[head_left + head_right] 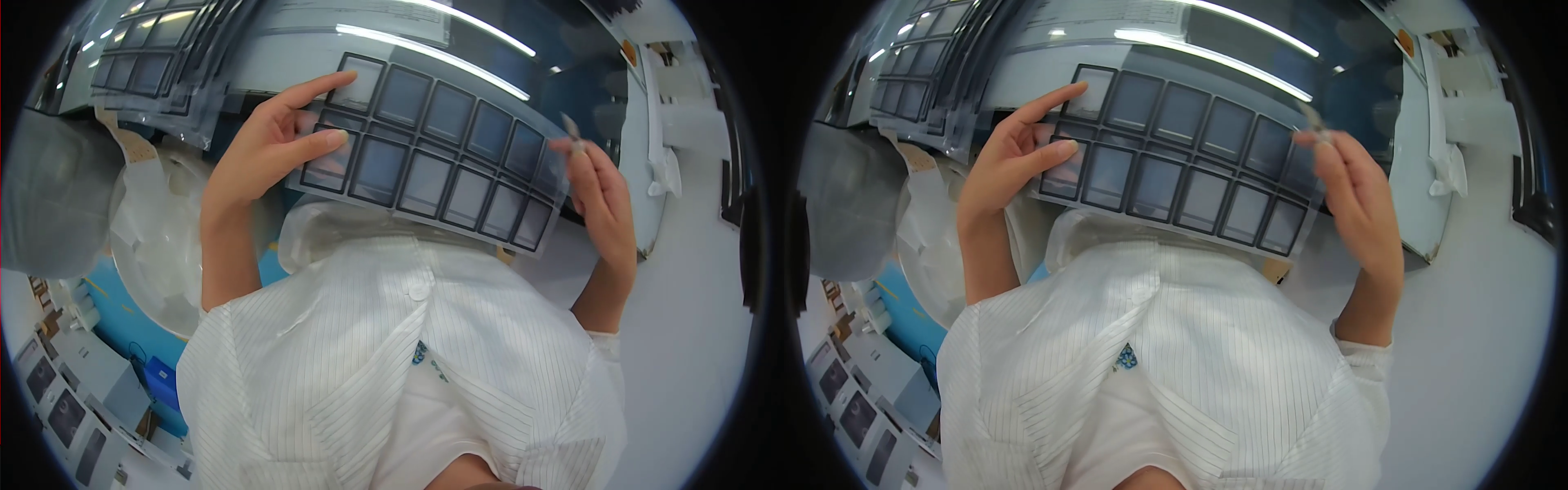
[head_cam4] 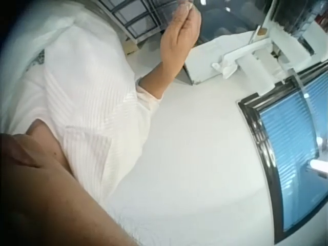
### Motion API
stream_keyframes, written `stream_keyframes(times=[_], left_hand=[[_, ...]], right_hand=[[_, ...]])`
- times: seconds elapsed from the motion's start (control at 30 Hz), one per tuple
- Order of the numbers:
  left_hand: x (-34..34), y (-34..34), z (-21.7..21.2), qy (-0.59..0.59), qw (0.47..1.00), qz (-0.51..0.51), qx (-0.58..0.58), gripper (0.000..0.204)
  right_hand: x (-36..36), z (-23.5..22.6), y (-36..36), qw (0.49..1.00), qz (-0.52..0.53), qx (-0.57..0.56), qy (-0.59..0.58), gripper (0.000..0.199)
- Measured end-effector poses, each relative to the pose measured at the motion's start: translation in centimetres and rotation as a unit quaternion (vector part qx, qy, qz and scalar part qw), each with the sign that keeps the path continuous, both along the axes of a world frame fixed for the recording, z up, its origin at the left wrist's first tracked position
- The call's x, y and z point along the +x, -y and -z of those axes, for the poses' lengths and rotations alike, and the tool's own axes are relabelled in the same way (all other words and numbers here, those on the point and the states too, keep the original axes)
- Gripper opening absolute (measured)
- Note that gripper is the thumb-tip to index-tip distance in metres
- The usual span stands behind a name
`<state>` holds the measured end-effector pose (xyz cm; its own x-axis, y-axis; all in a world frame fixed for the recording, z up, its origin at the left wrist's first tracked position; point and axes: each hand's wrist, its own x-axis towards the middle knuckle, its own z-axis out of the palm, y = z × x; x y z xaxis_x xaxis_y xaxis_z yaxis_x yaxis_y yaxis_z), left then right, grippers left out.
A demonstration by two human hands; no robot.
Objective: The recorder is inspecting and cleaning transparent grid-like filters at a production workstation.
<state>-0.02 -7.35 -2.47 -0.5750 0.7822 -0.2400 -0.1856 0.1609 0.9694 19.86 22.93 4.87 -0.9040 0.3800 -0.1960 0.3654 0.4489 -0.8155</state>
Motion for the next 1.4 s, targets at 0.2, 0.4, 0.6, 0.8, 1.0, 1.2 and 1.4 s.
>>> stream_keyframes(times=[0.2, 0.4, 0.6, 0.8, 1.0, 1.2, 1.4], left_hand=[[-0.1, 0.1, 0.1, -0.002, 1.0, 0.005, -0.003, 0.063], [-0.2, 0.1, -0.2, 0.035, 0.999, 0.008, 0.025, 0.066], [-0.2, 0.2, 0.0, 0.042, 0.998, 0.002, 0.039, 0.066], [-0.3, 0.2, 0.5, 0.052, 0.997, -0.004, 0.063, 0.066], [-0.6, 0.4, 0.3, 0.022, 0.999, 0.013, 0.033, 0.065], [-0.4, 0.4, 0.5, 0.035, 0.999, -0.011, 0.015, 0.064], [-0.6, 0.5, 0.7, 0.044, 0.999, -0.001, 0.029, 0.061]], right_hand=[[-8.2, 1.3, 5.8, 0.93, -0.258, 0.183, -0.188, 0.023], [-11.5, 2.2, 8.9, 0.891, -0.338, 0.215, -0.214, 0.024], [-12.8, 2.6, 10.0, 0.878, -0.36, 0.228, -0.217, 0.022], [-13.6, 2.7, 10.5, 0.869, -0.374, 0.242, -0.216, 0.021], [-14.2, 1.7, 11.6, 0.85, -0.398, 0.294, -0.179, 0.017], [-15.4, 1.5, 12.4, 0.838, -0.423, 0.319, -0.128, 0.011], [-15.9, 1.4, 12.4, 0.835, -0.428, 0.324, -0.124, 0.009]])
